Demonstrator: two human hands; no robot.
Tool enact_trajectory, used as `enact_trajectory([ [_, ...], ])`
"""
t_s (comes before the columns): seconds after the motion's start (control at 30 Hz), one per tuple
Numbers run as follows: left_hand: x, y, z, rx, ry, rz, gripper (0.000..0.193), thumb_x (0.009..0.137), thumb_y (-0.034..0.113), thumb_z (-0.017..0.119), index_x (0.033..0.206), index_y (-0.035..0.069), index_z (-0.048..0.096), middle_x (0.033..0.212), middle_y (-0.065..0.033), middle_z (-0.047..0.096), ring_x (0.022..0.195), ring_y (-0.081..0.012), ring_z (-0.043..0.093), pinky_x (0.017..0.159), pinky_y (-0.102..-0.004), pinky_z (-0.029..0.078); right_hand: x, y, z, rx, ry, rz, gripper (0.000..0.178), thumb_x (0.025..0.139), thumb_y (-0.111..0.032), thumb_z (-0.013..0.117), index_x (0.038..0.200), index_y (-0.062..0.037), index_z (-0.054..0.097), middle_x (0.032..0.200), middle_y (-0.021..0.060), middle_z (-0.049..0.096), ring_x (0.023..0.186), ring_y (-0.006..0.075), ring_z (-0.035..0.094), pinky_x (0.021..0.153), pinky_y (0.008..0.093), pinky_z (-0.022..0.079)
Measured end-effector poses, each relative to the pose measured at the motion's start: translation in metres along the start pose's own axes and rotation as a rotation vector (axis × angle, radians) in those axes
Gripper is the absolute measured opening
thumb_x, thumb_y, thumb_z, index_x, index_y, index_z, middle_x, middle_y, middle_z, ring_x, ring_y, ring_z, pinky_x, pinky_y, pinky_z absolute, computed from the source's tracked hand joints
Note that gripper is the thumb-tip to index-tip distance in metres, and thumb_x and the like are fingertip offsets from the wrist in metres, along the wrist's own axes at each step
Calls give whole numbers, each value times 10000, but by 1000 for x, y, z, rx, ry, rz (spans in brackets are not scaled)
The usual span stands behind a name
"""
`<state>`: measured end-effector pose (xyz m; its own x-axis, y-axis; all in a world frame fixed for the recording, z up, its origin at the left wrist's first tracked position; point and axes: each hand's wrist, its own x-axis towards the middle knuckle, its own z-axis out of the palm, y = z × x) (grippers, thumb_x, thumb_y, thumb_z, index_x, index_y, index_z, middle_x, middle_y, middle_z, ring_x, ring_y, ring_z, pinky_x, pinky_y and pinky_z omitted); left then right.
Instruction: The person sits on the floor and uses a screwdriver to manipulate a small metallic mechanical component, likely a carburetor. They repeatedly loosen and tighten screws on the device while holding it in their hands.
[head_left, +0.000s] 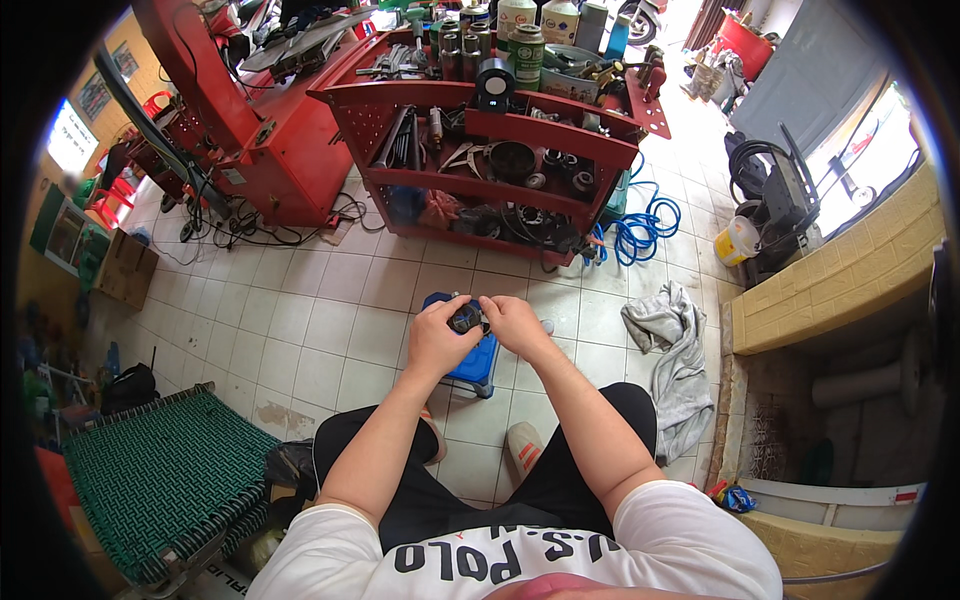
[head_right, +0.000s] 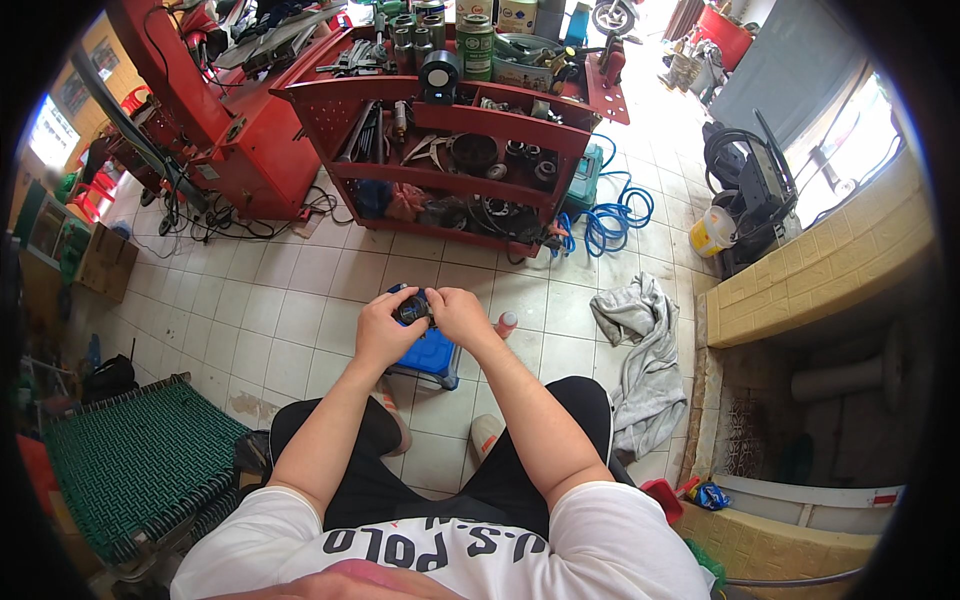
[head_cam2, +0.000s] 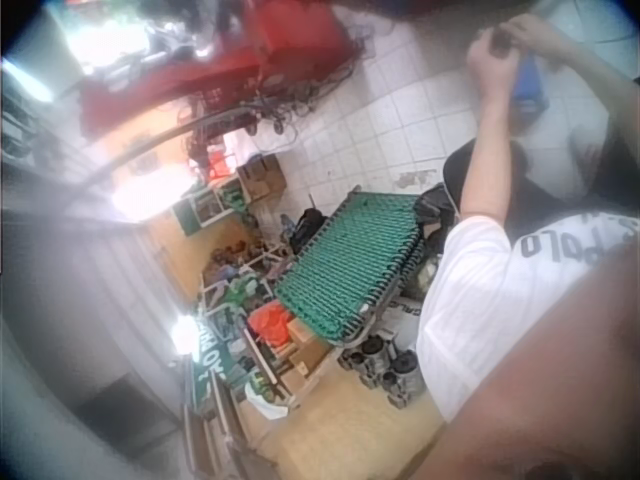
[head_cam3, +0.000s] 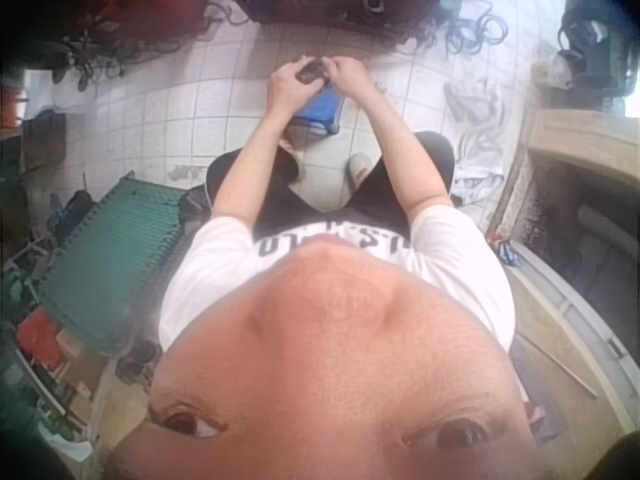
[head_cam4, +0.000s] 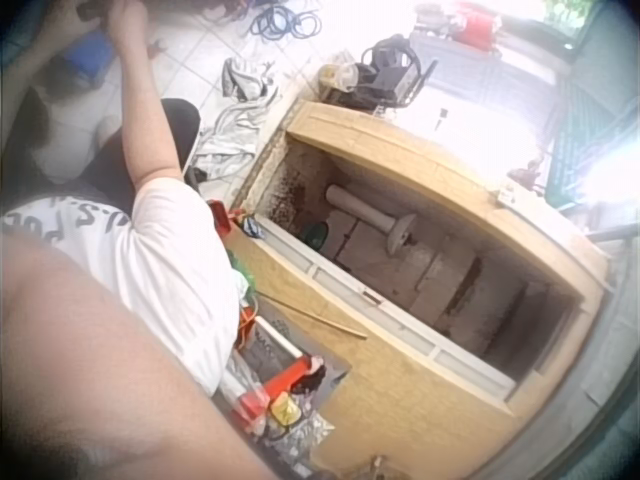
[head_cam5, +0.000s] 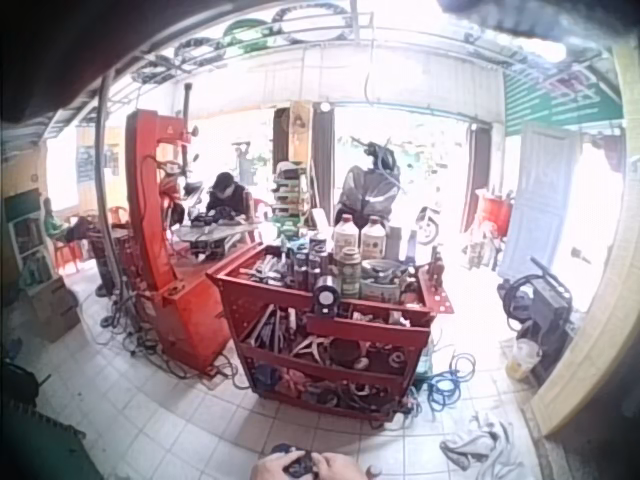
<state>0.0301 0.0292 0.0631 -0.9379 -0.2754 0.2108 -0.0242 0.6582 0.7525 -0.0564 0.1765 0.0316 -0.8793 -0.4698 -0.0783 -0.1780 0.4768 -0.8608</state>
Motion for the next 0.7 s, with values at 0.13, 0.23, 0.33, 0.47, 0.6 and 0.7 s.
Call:
enact_trajectory([
  [0.13,2,3,-4,-2,-17,-15,505,673,203,785,1153,59,726,977,-159,720,911,-313,706,835,-378,555,2,0,0,7,4,-4,430,1006,-335,514,876,36,688,822,260,677,825,455,651,761,492,504],
  [0.23,1,-2,-4,-2,17,23,508,679,203,782,1162,55,722,1022,-169,725,951,-320,708,864,-382,553,4,0,0,11,35,-52,433,1006,-343,515,868,29,688,811,259,675,824,454,650,752,488,503],
  [0.33,3,-8,1,-35,63,61,530,693,211,779,1188,37,704,1083,-189,722,980,-328,708,884,-390,552,5,0,-3,-13,-34,-41,445,1011,-354,513,848,24,682,766,250,663,797,442,650,723,467,500],
  [0.47,0,-7,-1,-43,44,17,615,710,204,797,1284,50,643,1034,-156,722,934,-269,717,857,-356,555,-1,-3,-2,80,-41,-15,429,1016,-340,516,858,29,668,751,237,648,747,417,638,701,452,493],
  [0.6,1,-10,-1,-185,15,44,806,712,240,860,1409,54,501,1054,-135,700,974,-251,699,894,-368,542,-6,-20,-12,56,5,-17,405,1023,-314,508,865,29,656,792,248,653,760,430,632,700,472,486],
  [0.7,2,-9,0,-317,-29,47,924,702,299,892,1455,58,413,1152,-163,664,1059,-285,668,950,-402,521,-7,-29,-20,-72,128,-117,393,1030,-299,498,861,20,654,812,251,659,797,449,632,710,500,484],
])
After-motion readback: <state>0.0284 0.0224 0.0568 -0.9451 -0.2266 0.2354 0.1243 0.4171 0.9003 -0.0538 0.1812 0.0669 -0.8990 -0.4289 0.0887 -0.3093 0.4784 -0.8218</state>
